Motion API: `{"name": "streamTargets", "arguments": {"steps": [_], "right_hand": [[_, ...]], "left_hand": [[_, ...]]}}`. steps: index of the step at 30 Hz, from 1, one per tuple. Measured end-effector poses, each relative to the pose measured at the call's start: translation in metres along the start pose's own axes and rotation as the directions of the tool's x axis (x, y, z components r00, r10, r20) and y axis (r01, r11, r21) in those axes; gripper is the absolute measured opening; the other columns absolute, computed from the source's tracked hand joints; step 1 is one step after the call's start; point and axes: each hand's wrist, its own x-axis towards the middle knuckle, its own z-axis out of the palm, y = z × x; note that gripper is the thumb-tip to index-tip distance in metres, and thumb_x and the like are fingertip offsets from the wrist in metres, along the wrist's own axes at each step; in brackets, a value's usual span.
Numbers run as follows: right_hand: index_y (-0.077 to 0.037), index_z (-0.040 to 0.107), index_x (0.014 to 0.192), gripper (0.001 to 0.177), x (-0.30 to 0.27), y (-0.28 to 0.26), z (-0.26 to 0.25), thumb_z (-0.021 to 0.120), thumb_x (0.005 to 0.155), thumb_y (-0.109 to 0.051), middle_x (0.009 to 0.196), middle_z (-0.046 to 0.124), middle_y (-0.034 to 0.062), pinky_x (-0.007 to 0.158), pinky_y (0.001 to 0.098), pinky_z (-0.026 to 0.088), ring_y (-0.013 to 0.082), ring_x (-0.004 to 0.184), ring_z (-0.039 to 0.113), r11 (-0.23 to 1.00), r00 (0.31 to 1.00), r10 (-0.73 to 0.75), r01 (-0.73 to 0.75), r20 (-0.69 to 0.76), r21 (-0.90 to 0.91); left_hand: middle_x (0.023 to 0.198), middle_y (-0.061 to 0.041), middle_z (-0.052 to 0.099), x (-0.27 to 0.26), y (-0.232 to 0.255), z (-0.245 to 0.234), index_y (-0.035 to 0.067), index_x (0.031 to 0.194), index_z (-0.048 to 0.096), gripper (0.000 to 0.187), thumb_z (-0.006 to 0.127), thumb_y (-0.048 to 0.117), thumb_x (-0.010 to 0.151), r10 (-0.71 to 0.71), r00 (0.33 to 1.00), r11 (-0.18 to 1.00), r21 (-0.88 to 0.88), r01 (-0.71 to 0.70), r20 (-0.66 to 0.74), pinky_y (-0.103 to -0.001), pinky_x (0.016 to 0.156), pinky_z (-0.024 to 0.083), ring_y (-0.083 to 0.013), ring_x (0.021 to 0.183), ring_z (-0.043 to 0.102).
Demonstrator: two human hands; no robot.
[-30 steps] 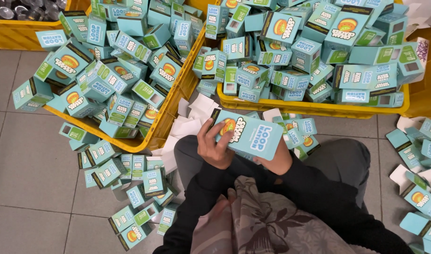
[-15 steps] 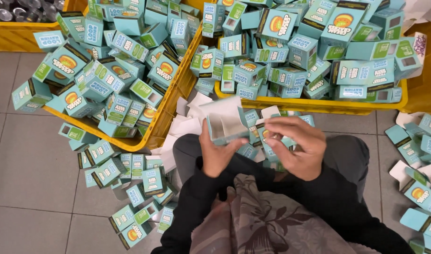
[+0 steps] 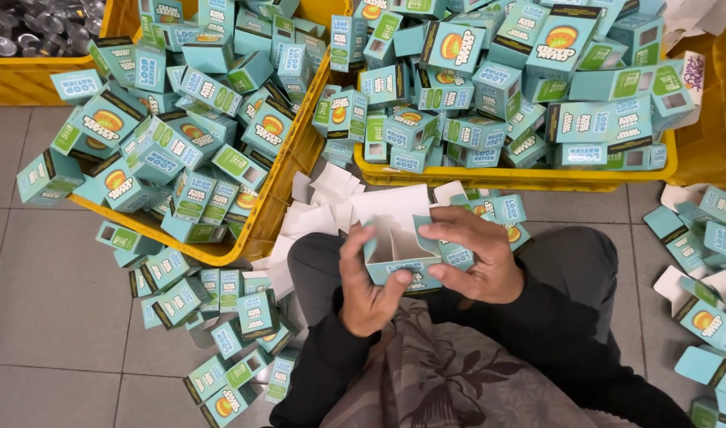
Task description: Folding flat cardboard templates into small product boxes
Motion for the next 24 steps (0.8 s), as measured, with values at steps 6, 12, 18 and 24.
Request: {"name": "streamTargets", "arguments": {"steps": [6, 12, 18, 24], "right_hand": [[0.000, 0.076, 0.100, 0.025, -0.002, 0.001, -0.001, 0.077, 0.085, -0.021, 0.108, 0.069, 0.0265, 0.074, 0.0454, 0.058, 0.0306, 0.085, 0.071, 0.996, 1.000, 0.020, -0.022, 0.023, 0.088], [0.000, 0.065, 0.089, 0.013, 0.003, 0.000, 0.011, 0.075, 0.089, -0.007, 0.119, 0.073, 0.0278, 0.092, 0.0504, 0.060, 0.0437, 0.116, 0.072, 0.975, 0.995, -0.093, 0.101, -0.047, 0.197], [0.001, 0.039, 0.127, 0.051, -0.007, 0.007, 0.027, 0.074, 0.090, 0.001, 0.116, 0.072, 0.0269, 0.090, 0.0522, 0.063, 0.0513, 0.127, 0.062, 0.964, 0.973, 0.127, -0.075, -0.193, 0.254], [0.005, 0.067, 0.113, 0.028, 0.004, -0.002, 0.020, 0.072, 0.092, -0.014, 0.126, 0.069, 0.0234, 0.098, 0.0426, 0.059, 0.0370, 0.123, 0.067, 0.942, 0.953, 0.300, -0.288, -0.046, 0.169]], "left_hand": [[0.095, -0.016, 0.053, 0.019, 0.025, -0.003, 0.003, 0.106, 0.054, 0.033, 0.070, 0.030, 0.097, -0.015, 0.992, 0.995, -0.093, 0.027, 0.126, -0.043, 0.071, 0.043, -0.0298, 0.074, 0.051], [0.100, -0.024, 0.061, 0.025, 0.044, -0.002, -0.004, 0.118, 0.050, 0.038, 0.064, 0.027, 0.101, -0.051, 0.988, 0.990, -0.119, 0.069, 0.143, -0.049, 0.080, 0.047, -0.0401, 0.083, 0.060], [0.141, -0.038, 0.046, 0.014, 0.035, 0.000, -0.008, 0.149, 0.013, 0.125, 0.096, 0.041, 0.070, -0.161, 0.985, 0.985, 0.065, 0.157, 0.068, -0.067, 0.101, 0.044, -0.0528, 0.121, 0.057], [0.134, -0.035, 0.054, 0.009, 0.016, 0.009, -0.008, 0.154, 0.016, 0.130, 0.100, 0.023, 0.061, -0.181, 0.983, 0.964, 0.189, 0.186, -0.042, -0.064, 0.094, 0.050, -0.0550, 0.110, 0.066]]}}
